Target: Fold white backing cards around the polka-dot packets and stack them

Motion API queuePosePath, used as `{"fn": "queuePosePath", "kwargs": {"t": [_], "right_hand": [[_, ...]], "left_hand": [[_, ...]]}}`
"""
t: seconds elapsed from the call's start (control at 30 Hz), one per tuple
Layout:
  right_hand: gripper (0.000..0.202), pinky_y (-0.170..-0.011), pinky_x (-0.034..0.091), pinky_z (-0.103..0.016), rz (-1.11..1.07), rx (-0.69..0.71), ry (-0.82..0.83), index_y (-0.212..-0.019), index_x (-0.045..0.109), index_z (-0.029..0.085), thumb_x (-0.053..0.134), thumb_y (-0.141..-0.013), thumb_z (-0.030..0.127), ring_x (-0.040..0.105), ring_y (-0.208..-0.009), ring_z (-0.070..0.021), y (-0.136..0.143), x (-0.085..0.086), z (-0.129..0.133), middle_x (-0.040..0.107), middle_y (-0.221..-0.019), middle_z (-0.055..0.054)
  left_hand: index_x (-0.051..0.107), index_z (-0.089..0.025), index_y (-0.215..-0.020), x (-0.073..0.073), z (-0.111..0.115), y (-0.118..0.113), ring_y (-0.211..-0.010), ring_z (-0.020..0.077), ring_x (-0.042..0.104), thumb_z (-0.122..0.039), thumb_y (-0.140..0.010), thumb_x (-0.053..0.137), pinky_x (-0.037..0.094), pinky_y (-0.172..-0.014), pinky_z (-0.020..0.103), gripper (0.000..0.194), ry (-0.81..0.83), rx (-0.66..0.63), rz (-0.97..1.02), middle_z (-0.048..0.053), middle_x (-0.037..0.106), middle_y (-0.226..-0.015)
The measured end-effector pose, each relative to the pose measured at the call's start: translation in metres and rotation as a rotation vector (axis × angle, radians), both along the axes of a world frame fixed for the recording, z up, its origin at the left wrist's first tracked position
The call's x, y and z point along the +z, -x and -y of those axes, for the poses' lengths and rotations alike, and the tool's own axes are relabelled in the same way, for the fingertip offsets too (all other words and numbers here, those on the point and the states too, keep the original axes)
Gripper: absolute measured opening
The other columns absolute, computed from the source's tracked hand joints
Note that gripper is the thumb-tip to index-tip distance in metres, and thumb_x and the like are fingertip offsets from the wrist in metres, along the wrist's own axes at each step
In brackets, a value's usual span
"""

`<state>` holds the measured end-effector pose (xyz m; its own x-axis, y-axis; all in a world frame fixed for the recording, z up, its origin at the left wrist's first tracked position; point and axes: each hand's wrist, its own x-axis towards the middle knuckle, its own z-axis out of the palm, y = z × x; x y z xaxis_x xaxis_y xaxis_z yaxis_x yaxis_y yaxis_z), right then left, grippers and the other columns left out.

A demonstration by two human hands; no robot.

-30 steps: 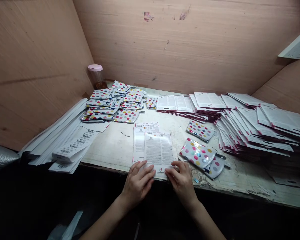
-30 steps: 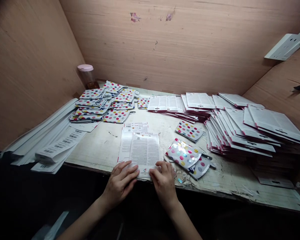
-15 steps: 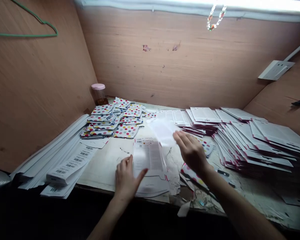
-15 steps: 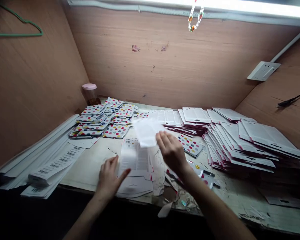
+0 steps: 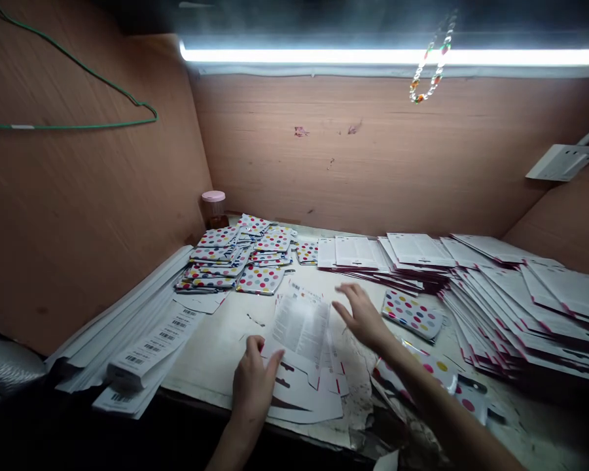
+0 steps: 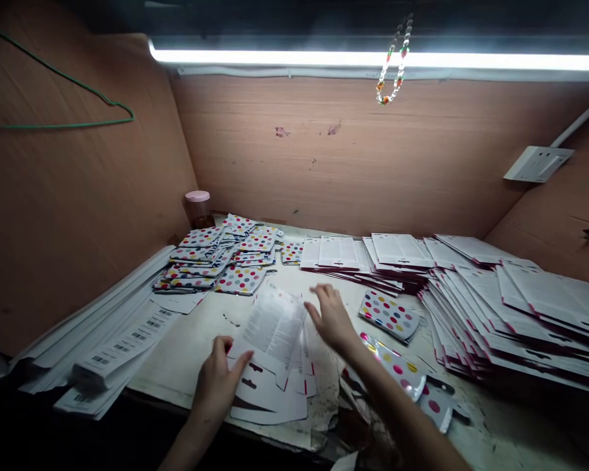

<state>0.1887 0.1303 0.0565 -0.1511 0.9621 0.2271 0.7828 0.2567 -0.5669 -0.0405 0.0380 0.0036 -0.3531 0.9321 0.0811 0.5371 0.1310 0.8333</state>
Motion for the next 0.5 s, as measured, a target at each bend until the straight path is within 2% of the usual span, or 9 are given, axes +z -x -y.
{"fn": "queuePosePath", "kwargs": {"t": [0.03, 0.07, 0.1, 0.17, 0.2, 0.3, 0.43, 0.5], "right_hand": [[0.042, -0.09, 0.049, -0.039, -0.114, 0.057, 0.062, -0.11, 0.064, 0.016, 0.04, -0.096, 0.047, 0.062, -0.104, -0.0248, 0.004, -0.005, 0.031, 0.066, -0.113, -0.014], [0.043, -0.082, 0.052, -0.038, -0.465, 0.129, 0.25, -0.102, 0.066, 0.015, 0.041, -0.096, 0.05, 0.067, -0.091, -0.0241, 0.008, -0.01, 0.063, 0.069, -0.099, -0.014], [0.044, -0.08, 0.053, -0.039, -0.79, 0.141, 0.416, -0.099, 0.066, 0.015, 0.045, -0.094, 0.053, 0.068, -0.086, -0.0242, 0.012, -0.016, 0.092, 0.07, -0.096, -0.014], [0.042, -0.087, 0.051, -0.041, -1.33, 0.095, 0.605, -0.103, 0.068, 0.014, 0.061, -0.086, 0.052, 0.069, -0.094, -0.026, 0.021, -0.025, 0.138, 0.071, -0.104, -0.015], [0.044, -0.093, 0.049, -0.041, -1.522, 0.058, 0.646, -0.106, 0.068, 0.014, 0.068, -0.081, 0.05, 0.067, -0.102, -0.0268, 0.026, -0.028, 0.153, 0.07, -0.11, -0.015], [0.049, -0.1, 0.045, -0.035, -1.866, -0.018, 0.665, -0.108, 0.069, 0.013, 0.08, -0.07, 0.043, 0.063, -0.11, -0.0249, 0.036, -0.031, 0.173, 0.069, -0.113, -0.014], [0.035, -0.085, 0.051, -0.026, -2.054, -0.082, 0.746, -0.096, 0.072, 0.012, 0.079, -0.073, 0.036, 0.068, -0.089, -0.0162, 0.045, -0.029, 0.172, 0.073, -0.094, -0.008], [0.027, -0.083, 0.052, -0.026, -2.117, -0.088, 0.747, -0.092, 0.071, 0.014, 0.08, -0.073, 0.031, 0.068, -0.086, -0.0154, 0.05, -0.027, 0.176, 0.073, -0.089, -0.005]], "left_hand": [[0.047, -0.021, -0.096, 0.004, 0.005, -0.003, -0.08, 0.03, 0.066, -0.044, -0.079, 0.062, 0.05, -0.073, 0.041, 0.032, -0.057, 0.004, 0.183, 0.009, 0.065, -0.088], [0.045, -0.022, -0.102, 0.007, 0.012, -0.008, -0.081, 0.0283, 0.067, -0.047, -0.079, 0.062, 0.052, -0.073, 0.04, 0.037, -0.111, -0.005, 0.374, 0.008, 0.066, -0.091], [0.043, -0.023, -0.109, 0.01, 0.02, -0.015, -0.084, 0.0268, 0.069, -0.047, -0.078, 0.065, 0.053, -0.074, 0.039, 0.045, -0.155, -0.024, 0.551, 0.008, 0.067, -0.096], [0.038, -0.026, -0.122, 0.015, 0.038, -0.03, -0.09, 0.0244, 0.07, -0.041, -0.074, 0.072, 0.054, -0.081, 0.037, 0.06, -0.186, -0.062, 0.798, 0.007, 0.068, -0.105], [0.038, -0.027, -0.125, 0.017, 0.047, -0.037, -0.091, 0.0235, 0.07, -0.038, -0.072, 0.075, 0.054, -0.083, 0.036, 0.065, -0.184, -0.069, 0.859, 0.007, 0.068, -0.107], [0.045, -0.025, -0.121, 0.016, 0.067, -0.052, -0.093, 0.0232, 0.07, -0.035, -0.07, 0.078, 0.055, -0.085, 0.035, 0.061, -0.179, -0.041, 0.89, 0.006, 0.07, -0.105], [0.057, -0.018, -0.105, 0.002, 0.078, -0.056, -0.093, 0.0267, 0.07, -0.037, -0.067, 0.077, 0.053, -0.087, 0.038, 0.047, -0.141, -0.025, 0.736, 0.008, 0.073, -0.098], [0.061, -0.017, -0.096, -0.009, 0.084, -0.057, -0.086, 0.0297, 0.07, -0.036, -0.06, 0.08, 0.054, -0.081, 0.039, 0.045, -0.107, 0.026, 0.594, 0.008, 0.074, -0.088]]}}
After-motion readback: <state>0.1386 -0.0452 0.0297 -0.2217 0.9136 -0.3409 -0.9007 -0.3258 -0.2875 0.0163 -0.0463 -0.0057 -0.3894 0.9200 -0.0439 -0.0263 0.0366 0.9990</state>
